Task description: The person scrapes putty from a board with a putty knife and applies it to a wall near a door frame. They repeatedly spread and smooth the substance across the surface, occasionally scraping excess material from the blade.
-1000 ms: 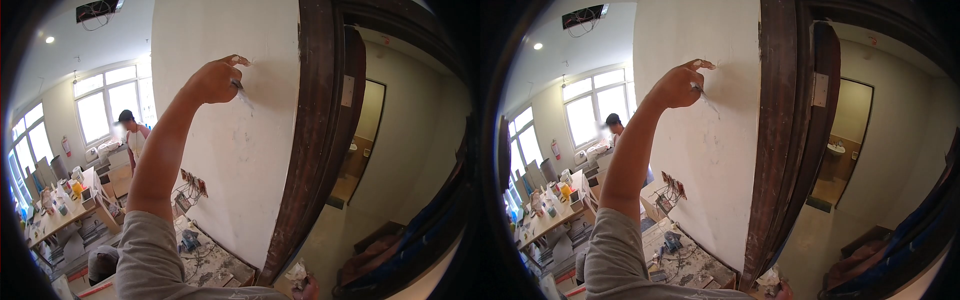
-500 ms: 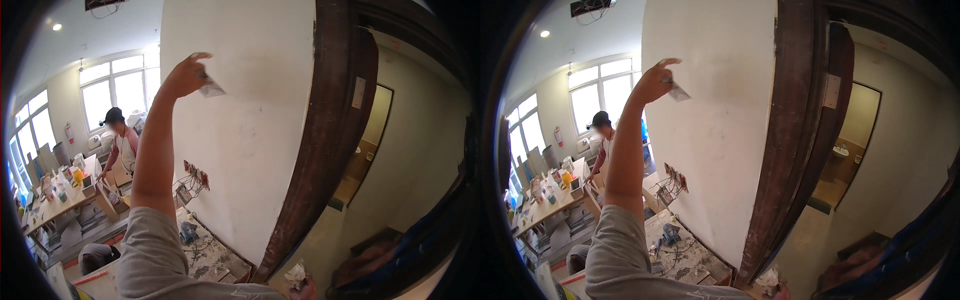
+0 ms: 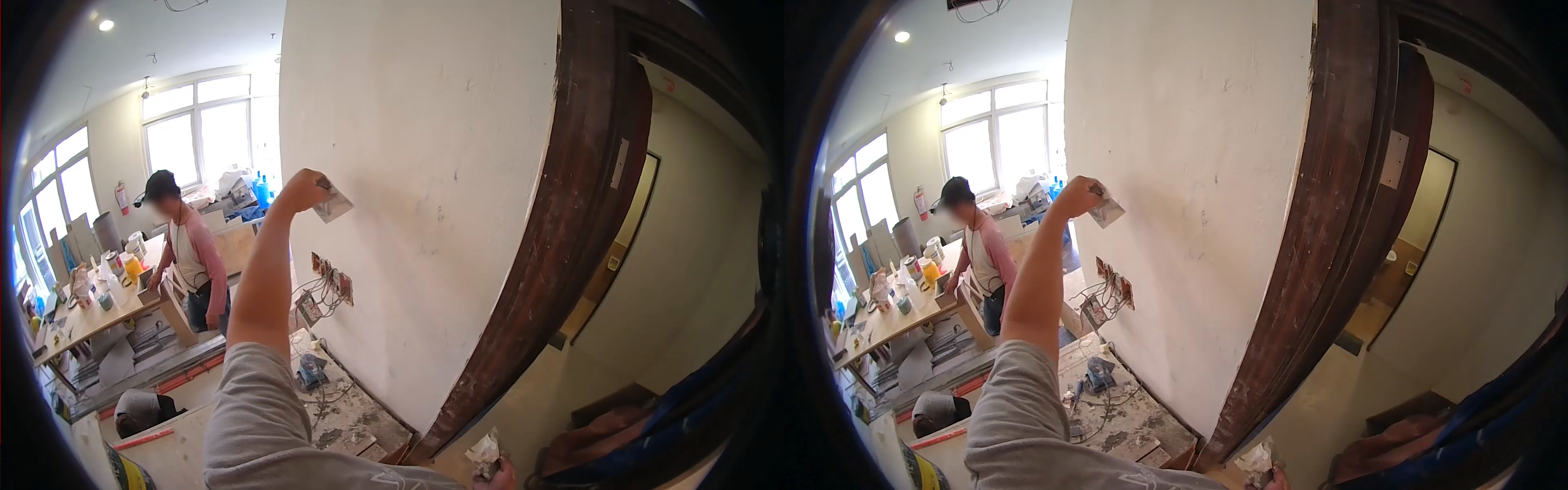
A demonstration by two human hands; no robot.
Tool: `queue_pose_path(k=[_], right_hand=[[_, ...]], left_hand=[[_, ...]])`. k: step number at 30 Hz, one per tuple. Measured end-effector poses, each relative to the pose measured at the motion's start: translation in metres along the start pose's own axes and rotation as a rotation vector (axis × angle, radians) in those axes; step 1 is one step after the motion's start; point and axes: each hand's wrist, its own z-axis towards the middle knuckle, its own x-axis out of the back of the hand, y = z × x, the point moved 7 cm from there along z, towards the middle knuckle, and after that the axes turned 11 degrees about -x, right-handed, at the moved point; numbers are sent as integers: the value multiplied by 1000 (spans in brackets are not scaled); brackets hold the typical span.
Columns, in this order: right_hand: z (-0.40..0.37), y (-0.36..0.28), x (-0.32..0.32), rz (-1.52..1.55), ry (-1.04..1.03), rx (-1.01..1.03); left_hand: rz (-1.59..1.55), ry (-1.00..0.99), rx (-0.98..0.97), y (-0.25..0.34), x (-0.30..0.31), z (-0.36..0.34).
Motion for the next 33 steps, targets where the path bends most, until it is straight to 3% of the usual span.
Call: queue_pose_path(k=[3, 6, 9, 10, 12, 14, 15, 16, 17, 20, 21, 24, 30, 33], right_hand=[[8, 41, 8, 154, 68, -222], [7, 50, 0, 745, 110, -651], [-11, -17, -2, -25, 183, 46], [-10, -17, -4, 7, 168, 35], [-6, -15, -7, 73, 135, 13], [16, 34, -6, 563, 160, -386], [15, 47, -14, 809, 167, -587], [15, 47, -15, 832, 161, -580], [13, 46, -14, 856, 155, -574], [6, 43, -7, 753, 194, -556], [3, 42, -5, 690, 213, -547], [1, 21, 8, 140, 198, 22], [-1, 36, -4, 771, 139, -533], [2, 42, -4, 732, 144, -539]], left_hand=[[9, 231, -69, 54, 62, 6], [139, 483, -168, 162, 133, 22], [295, 706, -484, 261, 174, 57], [354, 811, -640, 286, 182, 71], [391, 620, -458, 335, 188, 94], [327, 790, -790, 374, 189, 104], [319, 781, -823, 385, 187, 110], [311, 773, -856, 394, 182, 113], [302, 763, -888, 399, 177, 116], [465, 645, -709, 390, 145, 122], [428, 680, -755, 376, 134, 126], [385, 673, -819, 358, 99, 87], [207, 524, -833, 295, 0, 3], [273, 399, -824, 284, -43, -55]])
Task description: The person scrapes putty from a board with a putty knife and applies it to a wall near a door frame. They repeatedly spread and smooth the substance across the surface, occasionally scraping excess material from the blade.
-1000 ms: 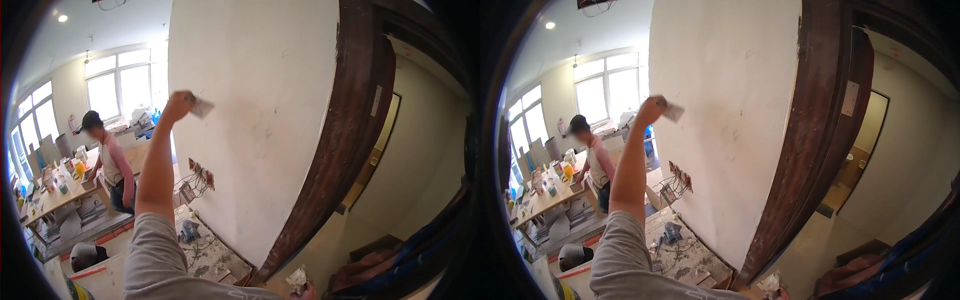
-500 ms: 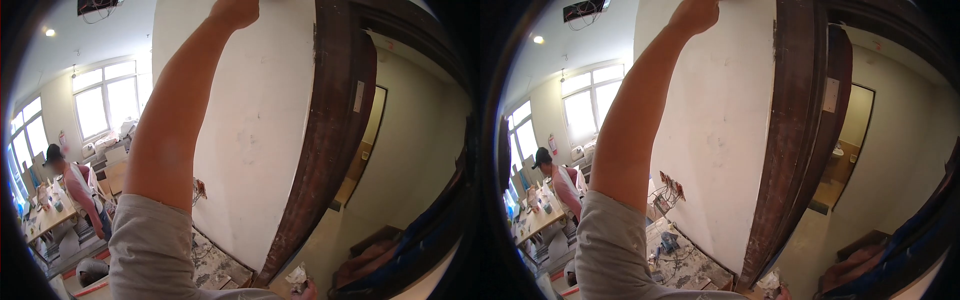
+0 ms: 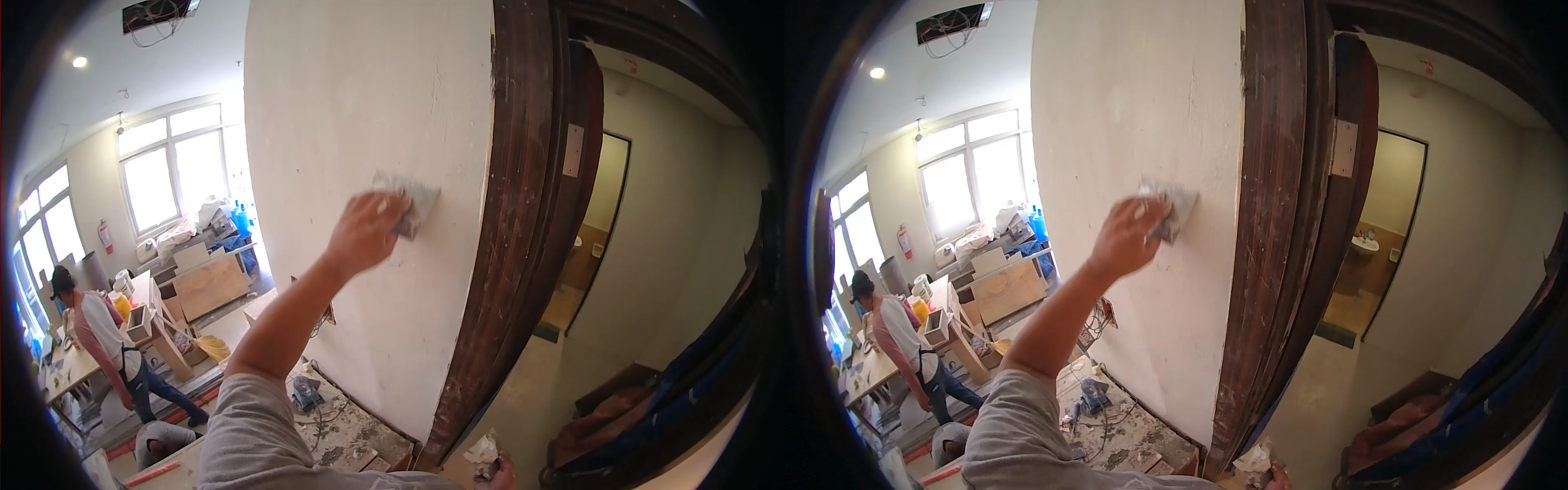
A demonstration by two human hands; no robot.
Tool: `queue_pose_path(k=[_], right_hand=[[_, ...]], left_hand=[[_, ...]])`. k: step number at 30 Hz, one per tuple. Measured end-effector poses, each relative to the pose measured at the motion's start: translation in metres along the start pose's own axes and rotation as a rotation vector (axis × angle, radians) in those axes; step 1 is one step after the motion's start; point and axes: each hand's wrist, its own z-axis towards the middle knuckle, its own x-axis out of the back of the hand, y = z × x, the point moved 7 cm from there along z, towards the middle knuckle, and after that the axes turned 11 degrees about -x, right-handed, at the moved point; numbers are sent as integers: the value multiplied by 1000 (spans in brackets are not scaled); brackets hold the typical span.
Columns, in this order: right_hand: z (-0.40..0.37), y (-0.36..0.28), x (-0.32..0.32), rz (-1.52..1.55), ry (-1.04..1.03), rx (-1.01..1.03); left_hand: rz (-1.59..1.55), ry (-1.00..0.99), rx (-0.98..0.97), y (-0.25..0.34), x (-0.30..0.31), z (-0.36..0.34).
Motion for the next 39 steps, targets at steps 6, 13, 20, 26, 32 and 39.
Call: queue_pose_path(k=[6, 13, 20, 26, 32, 39], right_hand=[[12, 0, 8, -30, 30, 20], [1, -24, -4, -663, -81, 678], [-13, -29, 3, -608, -6, 707], [12, -12, 31, -117, -84, 175], [34, -18, 15, -50, -177, 187], [-13, -34, -69, 56, -363, -6]], left_hand=[[176, 301, -67, -22, 66, 42], [256, 380, 116, -122, 148, 245], [199, 219, 126, -123, 109, 267], [117, 222, 43, -85, 58, 164], [-50, 126, 89, -29, 17, 51], [-219, 54, 234, 52, -2, -75]])
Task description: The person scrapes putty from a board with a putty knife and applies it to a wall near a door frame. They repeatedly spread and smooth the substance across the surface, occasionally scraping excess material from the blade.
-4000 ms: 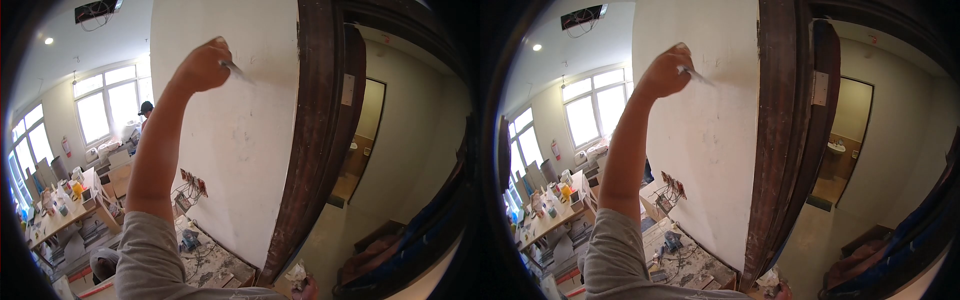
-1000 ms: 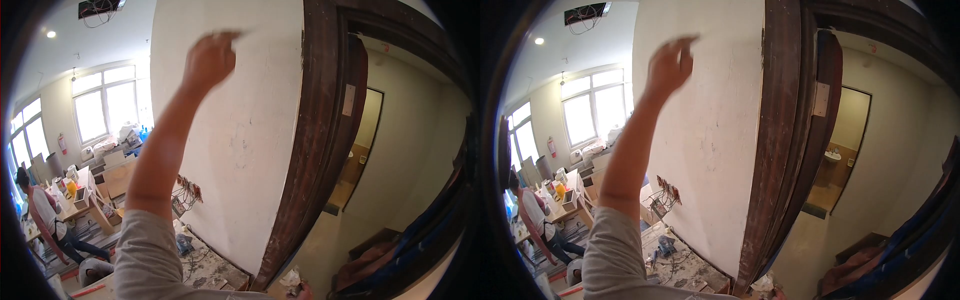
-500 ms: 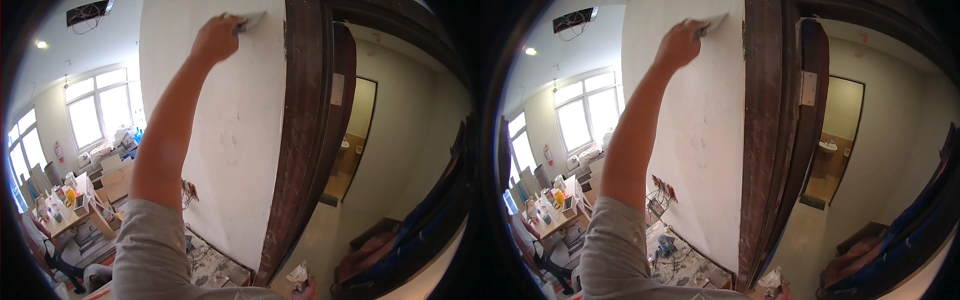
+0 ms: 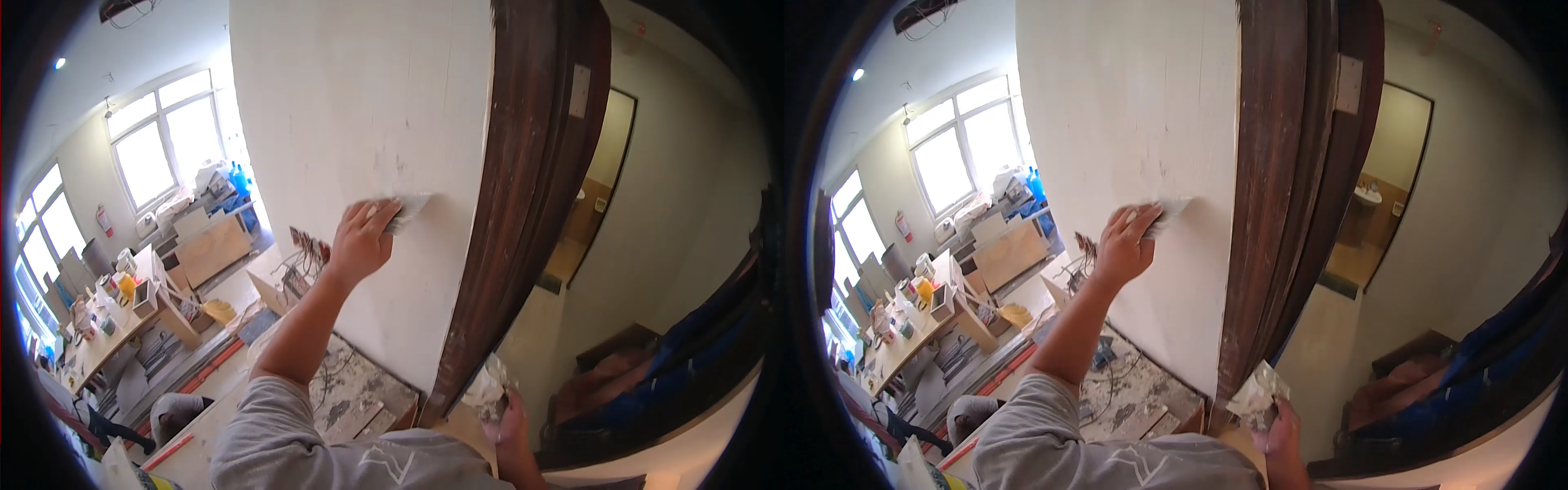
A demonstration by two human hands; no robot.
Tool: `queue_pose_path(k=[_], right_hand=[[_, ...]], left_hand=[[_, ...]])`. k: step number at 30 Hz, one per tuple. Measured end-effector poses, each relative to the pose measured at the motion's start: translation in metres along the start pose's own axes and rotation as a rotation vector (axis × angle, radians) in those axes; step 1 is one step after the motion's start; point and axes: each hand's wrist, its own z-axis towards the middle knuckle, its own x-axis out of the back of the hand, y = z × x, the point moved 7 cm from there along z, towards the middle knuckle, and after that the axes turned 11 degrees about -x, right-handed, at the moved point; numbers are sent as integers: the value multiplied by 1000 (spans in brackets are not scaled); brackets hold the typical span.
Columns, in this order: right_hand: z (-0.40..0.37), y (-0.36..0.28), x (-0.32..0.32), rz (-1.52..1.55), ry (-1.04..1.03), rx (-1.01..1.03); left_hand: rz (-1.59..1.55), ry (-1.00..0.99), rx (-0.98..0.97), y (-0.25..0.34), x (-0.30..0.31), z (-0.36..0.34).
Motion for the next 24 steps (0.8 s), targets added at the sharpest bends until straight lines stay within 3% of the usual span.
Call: queue_pose_path(k=[3, 5, 7, 8, 11, 14, 22, 23, 24], right_hand=[[-15, -8, -57, -66, -79, -26], [-12, 0, -78, -21, -117, -106], [-6, 8, -94, 4, -125, -171], [-5, 11, -99, 15, -130, -200], [2, 16, -105, -42, -179, -216], [1, 15, -120, 6, -218, -234], [-1, 8, -124, -11, -205, -241], [1, 9, -124, -44, -250, -279], [3, 12, -122, -73, -217, -307]], left_hand=[[-181, 94, 338, 35, 16, -57], [-353, 6, 474, 63, 7, -115], [-577, 65, 442, 113, 16, -120], [-774, 162, 277, 129, 7, -133], [-832, 19, 170, 162, 7, -143], [-711, -58, 98, 157, 11, -146], [-548, -373, 159, 92, 14, -175], [-677, -309, 388, 76, 13, -177], [-710, -281, 366, 73, 21, -162]])
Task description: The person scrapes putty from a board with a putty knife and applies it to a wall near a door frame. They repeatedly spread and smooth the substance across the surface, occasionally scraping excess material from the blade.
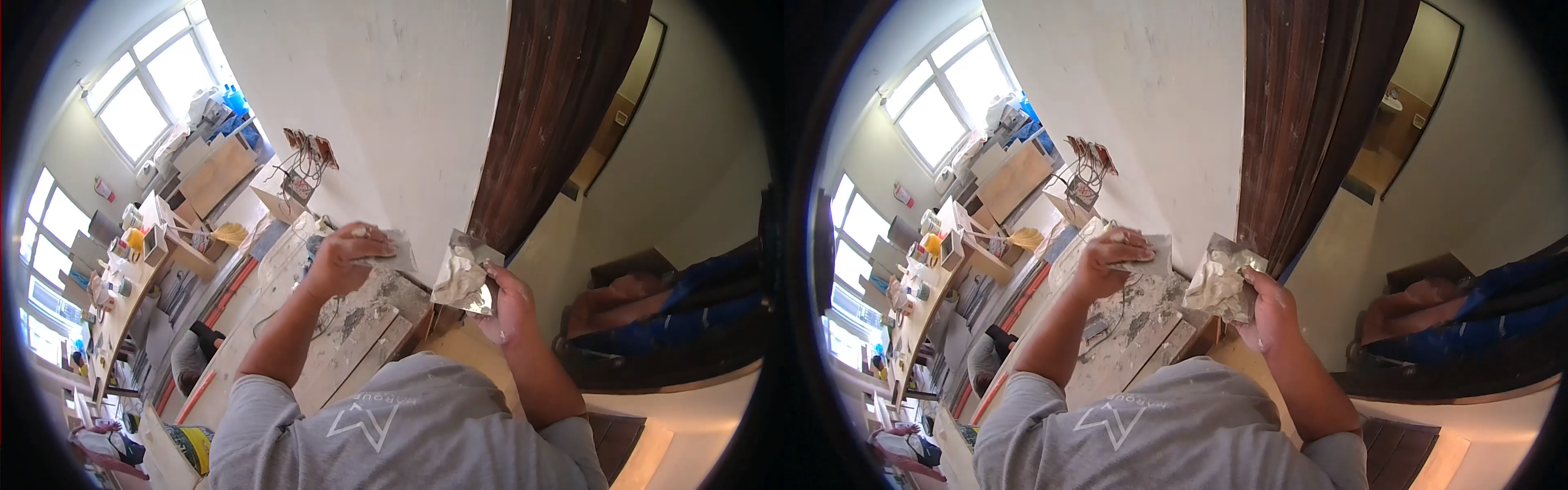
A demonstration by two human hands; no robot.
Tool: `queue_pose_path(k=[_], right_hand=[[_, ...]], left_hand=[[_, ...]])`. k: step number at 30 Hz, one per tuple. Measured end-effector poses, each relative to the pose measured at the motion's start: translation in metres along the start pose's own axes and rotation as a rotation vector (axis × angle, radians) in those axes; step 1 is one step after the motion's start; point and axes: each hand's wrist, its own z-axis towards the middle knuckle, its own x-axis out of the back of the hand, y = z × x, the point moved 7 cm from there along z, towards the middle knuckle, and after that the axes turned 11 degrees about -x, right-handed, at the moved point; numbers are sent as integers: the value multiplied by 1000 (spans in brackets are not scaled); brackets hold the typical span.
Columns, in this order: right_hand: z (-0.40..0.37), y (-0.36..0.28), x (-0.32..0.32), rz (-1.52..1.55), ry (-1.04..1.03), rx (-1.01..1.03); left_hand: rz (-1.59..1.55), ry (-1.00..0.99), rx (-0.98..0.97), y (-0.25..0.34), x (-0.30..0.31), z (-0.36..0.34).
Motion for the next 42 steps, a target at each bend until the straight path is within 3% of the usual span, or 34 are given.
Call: queue_pose_path(k=[2, 5, 9, 13, 16, 18, 20, 23, 24, 29, 30, 32, 40, 42], right_hand=[[5, 5, 2, -50, 66, -63], [18, 14, 8, -60, 3, -101], [10, -3, 8, -29, 68, 66], [-3, -32, 22, 85, 28, 261], [-21, -38, 32, 59, 69, 287], [-25, -31, 51, 26, 80, 263], [-23, -24, 67, 3, 69, 236], [-20, -13, 113, 65, 41, 211], [-19, -13, 122, 94, 6, 200], [-37, -1, 153, 130, 288, 221], [-39, 1, 166, 144, 315, 221], [-45, 5, 182, 154, 351, 236], [-56, 9, 228, 242, 489, 287], [-56, 8, 230, 215, 430, 311]], left_hand=[[-22, -85, -147, 22, 6, 25], [-39, -277, -236, 54, -8, 48], [117, -380, -307, 61, -24, 47], [-7, -256, -193, 31, -3, 52], [339, -7, 134, 11, 55, 95], [406, 142, 345, 25, 99, 143], [581, 282, -79, 49, 131, 200], [855, 302, -419, 78, 164, 273], [911, 288, -463, 89, 167, 291], [1202, 284, -544, 84, 154, 334], [1034, 316, -538, 79, 146, 329], [1078, 370, -515, 57, 127, 305], [936, 276, -458, -44, 21, 164], [912, 259, -434, -53, 3, 132]])
